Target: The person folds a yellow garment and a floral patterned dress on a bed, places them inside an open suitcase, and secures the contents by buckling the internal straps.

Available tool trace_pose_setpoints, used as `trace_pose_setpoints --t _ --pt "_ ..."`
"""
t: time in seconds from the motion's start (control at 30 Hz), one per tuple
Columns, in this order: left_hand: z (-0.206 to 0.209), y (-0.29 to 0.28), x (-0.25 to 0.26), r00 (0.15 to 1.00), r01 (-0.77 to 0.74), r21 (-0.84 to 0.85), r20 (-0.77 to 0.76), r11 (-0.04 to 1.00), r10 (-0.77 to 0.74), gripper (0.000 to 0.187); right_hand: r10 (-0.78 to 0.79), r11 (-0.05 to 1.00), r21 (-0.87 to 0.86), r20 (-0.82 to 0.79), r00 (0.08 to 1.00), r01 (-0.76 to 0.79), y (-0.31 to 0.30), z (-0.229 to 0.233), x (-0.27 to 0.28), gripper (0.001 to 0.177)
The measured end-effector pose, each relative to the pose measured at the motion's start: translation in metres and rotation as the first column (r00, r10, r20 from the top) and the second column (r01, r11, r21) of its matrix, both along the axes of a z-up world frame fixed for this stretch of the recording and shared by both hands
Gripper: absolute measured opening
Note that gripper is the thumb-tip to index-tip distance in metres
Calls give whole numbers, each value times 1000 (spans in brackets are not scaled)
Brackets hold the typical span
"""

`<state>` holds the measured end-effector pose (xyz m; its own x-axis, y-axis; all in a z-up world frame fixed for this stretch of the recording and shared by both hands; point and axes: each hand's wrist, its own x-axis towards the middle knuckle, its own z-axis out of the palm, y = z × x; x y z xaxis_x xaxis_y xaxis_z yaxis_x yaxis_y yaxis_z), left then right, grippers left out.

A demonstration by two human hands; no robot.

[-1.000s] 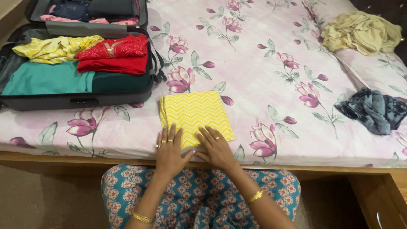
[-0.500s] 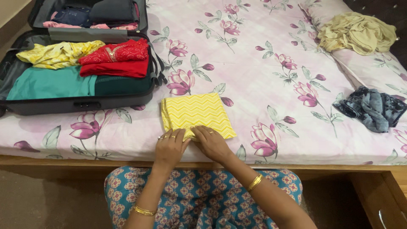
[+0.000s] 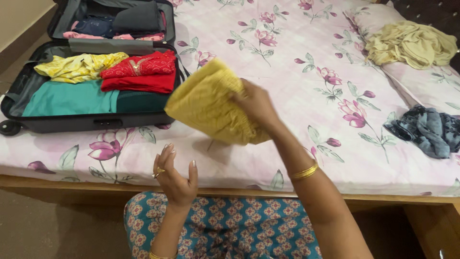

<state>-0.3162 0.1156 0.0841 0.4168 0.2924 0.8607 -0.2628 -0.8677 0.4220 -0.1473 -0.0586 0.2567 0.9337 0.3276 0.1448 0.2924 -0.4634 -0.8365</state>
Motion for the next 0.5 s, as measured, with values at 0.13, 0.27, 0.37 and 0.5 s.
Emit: trace_pose_setpoints --t 0.13,0.27,0.37,0.5 --pt "-2 4 0 999 -19 -49 -27 999 17 49 85 914 402 -307 948 49 -33 -39 36 36" --pt "-6 9 5 990 5 -67 -138 998 -15 48 106 825 493 -613 783 275 -74 -138 59 37" --pt "-7 11 12 965 30 -98 -257 995 -54 48 -139 964 150 -421 896 220 -101 -190 50 45" --pt "-7 8 37 908 85 -67 -406 994 -105 46 -360 881 -336 -21 933 332 -104 -177 41 49"
